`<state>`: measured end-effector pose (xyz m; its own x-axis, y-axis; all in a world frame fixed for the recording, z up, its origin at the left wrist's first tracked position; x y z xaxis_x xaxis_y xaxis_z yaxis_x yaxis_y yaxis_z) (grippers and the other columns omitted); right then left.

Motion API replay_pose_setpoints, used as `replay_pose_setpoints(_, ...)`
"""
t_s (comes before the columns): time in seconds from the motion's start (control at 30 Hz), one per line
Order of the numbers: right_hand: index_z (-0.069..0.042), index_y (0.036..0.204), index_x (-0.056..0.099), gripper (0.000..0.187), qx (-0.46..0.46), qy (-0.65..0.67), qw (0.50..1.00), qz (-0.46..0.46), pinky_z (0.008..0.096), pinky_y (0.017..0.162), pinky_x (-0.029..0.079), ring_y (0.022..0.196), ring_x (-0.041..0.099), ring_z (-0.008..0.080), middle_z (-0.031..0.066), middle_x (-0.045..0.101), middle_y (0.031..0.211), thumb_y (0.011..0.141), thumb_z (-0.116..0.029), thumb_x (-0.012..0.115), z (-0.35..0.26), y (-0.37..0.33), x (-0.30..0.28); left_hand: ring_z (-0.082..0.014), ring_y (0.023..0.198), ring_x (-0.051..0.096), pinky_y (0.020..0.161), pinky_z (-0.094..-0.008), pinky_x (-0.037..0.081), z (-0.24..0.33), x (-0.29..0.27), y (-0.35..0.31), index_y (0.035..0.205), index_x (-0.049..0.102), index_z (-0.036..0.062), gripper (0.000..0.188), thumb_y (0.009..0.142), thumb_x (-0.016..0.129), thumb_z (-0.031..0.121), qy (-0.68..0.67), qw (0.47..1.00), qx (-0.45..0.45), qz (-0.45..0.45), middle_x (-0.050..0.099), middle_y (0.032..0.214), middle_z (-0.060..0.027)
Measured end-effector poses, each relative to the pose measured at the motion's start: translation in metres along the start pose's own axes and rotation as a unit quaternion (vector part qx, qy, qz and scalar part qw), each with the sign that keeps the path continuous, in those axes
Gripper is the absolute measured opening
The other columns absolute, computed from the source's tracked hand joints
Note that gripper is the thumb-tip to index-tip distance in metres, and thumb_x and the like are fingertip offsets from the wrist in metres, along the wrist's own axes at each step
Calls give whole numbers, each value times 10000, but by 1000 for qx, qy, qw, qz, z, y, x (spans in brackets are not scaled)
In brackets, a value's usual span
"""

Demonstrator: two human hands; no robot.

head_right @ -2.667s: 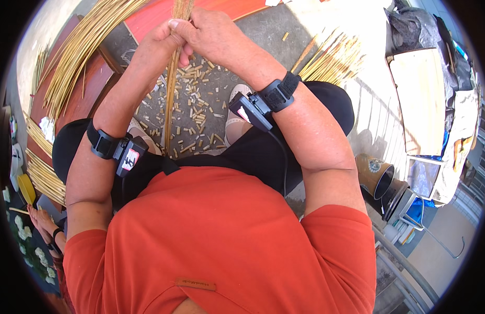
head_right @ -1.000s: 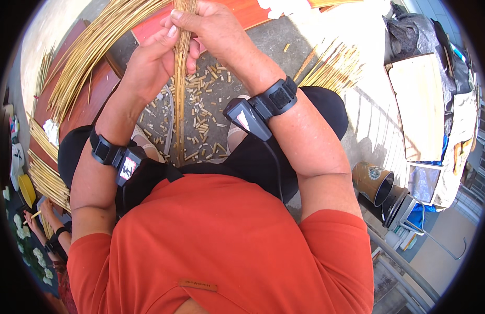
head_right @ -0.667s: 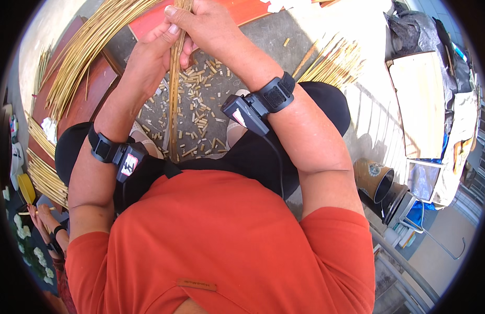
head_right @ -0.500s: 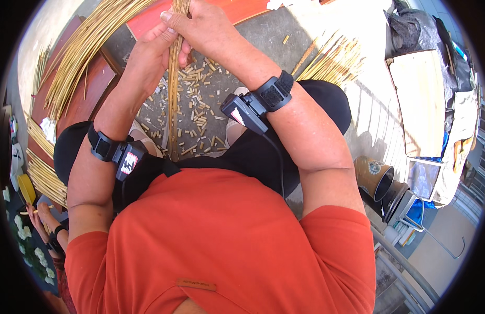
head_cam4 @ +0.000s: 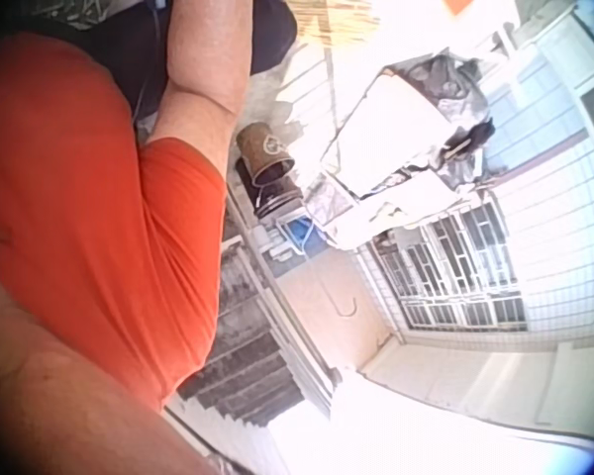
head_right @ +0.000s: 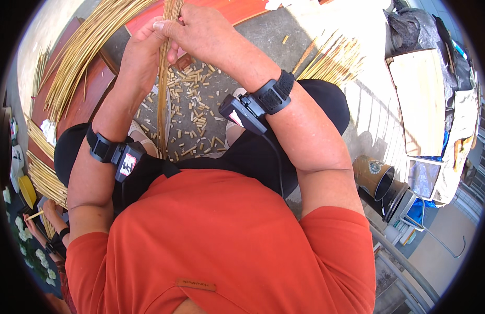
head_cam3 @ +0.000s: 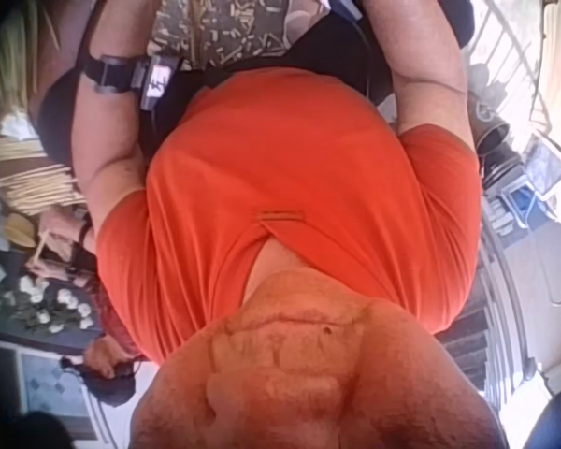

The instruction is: Sorting and bundling straw stalks to prepare broom heads.

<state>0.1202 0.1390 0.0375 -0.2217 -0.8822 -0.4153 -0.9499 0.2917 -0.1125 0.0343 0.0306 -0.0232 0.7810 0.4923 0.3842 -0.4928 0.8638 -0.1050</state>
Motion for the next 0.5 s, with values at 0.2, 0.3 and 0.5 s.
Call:
replay_pose_setpoints(0.2, -34, 974, 605, 300, 27, -22, 999, -32, 280, 553, 471, 607, 635, 148, 79, 649, 667, 935, -297, 467, -6, 1, -4, -67, 552, 484, 522, -210, 393, 3, 0, -1, 1034, 556, 48, 194, 969, 452, 198, 10, 1000, 12, 13, 532, 699, 1)
replay_pose_setpoints(0.3, -24, 966, 604, 281, 35, 44, 998, -12, 260, 544, 473, 608, 645, 139, 73, 650, 673, 940, -275, 480, -8, 0, -3, -64, 543, 484, 510, -204, 392, 5, 1, -1, 1039, 540, 61, 176, 971, 447, 194, 25, 999, 13, 20, 538, 706, 1)
replay_pose_setpoints(0.5, -8, 947, 601, 242, 2, 93, 995, -30, 224, 519, 466, 588, 646, 117, 61, 644, 677, 943, -229, 502, -13, -2, -6, -62, 537, 484, 508, -194, 401, 5, 1, -3, 1016, 527, 75, 154, 975, 437, 193, 28, 999, 0, 29, 545, 721, 1)
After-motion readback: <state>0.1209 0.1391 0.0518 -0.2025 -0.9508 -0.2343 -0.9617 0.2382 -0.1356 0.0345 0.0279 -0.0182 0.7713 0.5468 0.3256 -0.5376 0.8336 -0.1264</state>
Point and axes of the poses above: each hand's wrist, its own y-axis towards the middle knuckle, its own x-axis out of the palm, z = x × y, the point moved 1 cm from there along y, towards the middle knuckle
